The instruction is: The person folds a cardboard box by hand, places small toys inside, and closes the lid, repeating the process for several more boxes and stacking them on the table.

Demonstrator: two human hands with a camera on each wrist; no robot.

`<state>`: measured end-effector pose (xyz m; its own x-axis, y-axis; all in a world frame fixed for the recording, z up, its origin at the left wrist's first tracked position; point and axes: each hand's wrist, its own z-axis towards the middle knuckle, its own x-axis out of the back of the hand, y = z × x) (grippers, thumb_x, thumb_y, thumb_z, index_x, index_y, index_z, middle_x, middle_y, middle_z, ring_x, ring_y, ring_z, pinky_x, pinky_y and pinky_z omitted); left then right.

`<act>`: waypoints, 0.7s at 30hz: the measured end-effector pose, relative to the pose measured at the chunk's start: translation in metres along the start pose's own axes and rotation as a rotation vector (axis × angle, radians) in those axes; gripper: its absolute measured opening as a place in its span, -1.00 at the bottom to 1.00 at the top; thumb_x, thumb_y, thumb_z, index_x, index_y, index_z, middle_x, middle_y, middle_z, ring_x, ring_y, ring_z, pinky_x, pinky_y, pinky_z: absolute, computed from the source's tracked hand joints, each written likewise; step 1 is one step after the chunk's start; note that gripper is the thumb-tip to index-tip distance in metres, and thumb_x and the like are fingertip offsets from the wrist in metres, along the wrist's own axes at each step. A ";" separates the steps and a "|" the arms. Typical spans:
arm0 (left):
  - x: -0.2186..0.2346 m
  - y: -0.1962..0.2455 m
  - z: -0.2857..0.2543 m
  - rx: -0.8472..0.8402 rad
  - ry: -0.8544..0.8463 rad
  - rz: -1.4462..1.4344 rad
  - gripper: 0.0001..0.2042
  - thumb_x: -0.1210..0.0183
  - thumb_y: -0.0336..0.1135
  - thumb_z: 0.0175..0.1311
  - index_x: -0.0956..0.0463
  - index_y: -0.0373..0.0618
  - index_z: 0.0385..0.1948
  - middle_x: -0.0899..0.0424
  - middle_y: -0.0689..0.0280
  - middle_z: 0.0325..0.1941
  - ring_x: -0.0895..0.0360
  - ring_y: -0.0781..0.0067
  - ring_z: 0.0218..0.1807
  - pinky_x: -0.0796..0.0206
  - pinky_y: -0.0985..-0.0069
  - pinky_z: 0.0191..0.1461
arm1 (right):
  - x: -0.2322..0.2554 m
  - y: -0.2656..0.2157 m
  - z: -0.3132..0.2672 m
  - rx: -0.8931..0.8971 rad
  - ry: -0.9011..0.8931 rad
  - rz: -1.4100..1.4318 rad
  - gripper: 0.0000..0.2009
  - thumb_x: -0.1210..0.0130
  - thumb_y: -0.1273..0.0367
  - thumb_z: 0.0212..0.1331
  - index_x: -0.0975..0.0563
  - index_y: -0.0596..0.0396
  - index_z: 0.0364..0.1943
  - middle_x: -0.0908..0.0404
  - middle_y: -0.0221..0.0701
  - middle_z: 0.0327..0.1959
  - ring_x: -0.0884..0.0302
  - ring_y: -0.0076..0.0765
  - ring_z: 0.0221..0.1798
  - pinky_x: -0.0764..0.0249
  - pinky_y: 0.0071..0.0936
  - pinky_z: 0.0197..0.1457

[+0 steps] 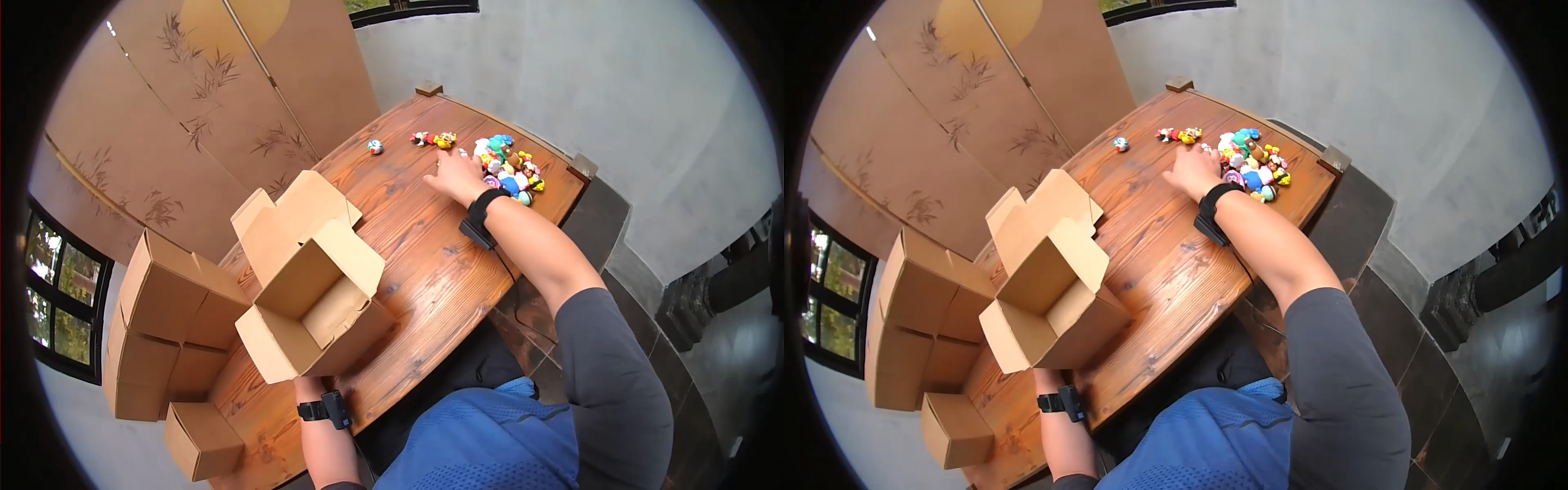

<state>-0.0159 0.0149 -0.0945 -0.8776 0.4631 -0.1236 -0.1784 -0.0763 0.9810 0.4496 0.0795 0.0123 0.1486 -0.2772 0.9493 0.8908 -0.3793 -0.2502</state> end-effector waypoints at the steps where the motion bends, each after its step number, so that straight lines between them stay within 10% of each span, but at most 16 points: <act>1: 0.000 0.001 0.004 -0.011 0.006 0.008 -0.71 0.04 -0.20 0.53 -0.49 -0.19 0.05 -0.61 0.29 -0.03 -0.54 0.49 0.02 -0.40 0.48 0.14 | 0.000 -0.001 0.003 0.010 0.005 0.003 -0.44 -0.19 -0.02 0.12 -0.55 0.06 0.10 -0.60 -0.15 0.11 -0.48 -0.02 0.25 -0.28 -0.02 0.26; 3: -0.003 0.001 0.001 -0.030 0.016 0.028 -0.71 0.04 -0.20 0.53 -0.48 -0.19 0.05 -0.61 0.28 -0.03 -0.53 0.49 0.02 -0.40 0.48 0.15 | -0.004 -0.006 0.006 -0.012 -0.176 -0.054 -0.58 -0.17 0.08 0.14 -0.63 0.01 0.00 -0.70 -0.22 -0.04 -0.59 -0.08 0.12 -0.28 -0.05 0.22; 12: -0.008 0.006 0.010 -0.067 0.021 0.109 -0.71 0.03 -0.20 0.53 -0.47 -0.19 0.08 -0.60 0.28 0.00 -0.52 0.48 0.05 -0.39 0.47 0.17 | -0.046 -0.005 0.008 0.129 0.122 -0.107 -0.77 -0.19 0.28 0.11 -0.62 -0.05 -0.14 -0.70 -0.28 -0.14 -0.57 -0.16 0.09 -0.29 -0.16 0.14; 17: -0.004 0.012 0.009 -0.103 0.070 0.148 -0.70 0.02 -0.20 0.53 -0.47 -0.19 0.09 -0.60 0.27 0.02 -0.52 0.47 0.06 -0.39 0.47 0.18 | -0.030 -0.003 0.005 0.022 -0.052 -0.040 -0.68 -0.14 0.26 0.11 -0.60 -0.13 -0.01 -0.54 -0.22 0.11 -0.34 -0.07 0.34 0.03 0.40 0.39; 21: -0.013 0.013 0.014 -0.144 0.159 0.183 -0.70 0.02 -0.20 0.53 -0.46 -0.19 0.10 -0.59 0.27 0.03 -0.51 0.47 0.08 -0.38 0.46 0.19 | -0.028 0.009 0.017 0.149 -0.142 0.024 -0.74 -0.15 0.29 0.08 -0.62 -0.12 -0.11 -0.55 -0.24 0.00 -0.46 -0.07 0.24 -0.40 0.14 0.18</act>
<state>-0.0005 0.0203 -0.0785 -0.9578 0.2868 0.0208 -0.0618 -0.2760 0.9592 0.4607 0.0989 -0.0131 0.2199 -0.1534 0.9634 0.9385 -0.2364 -0.2518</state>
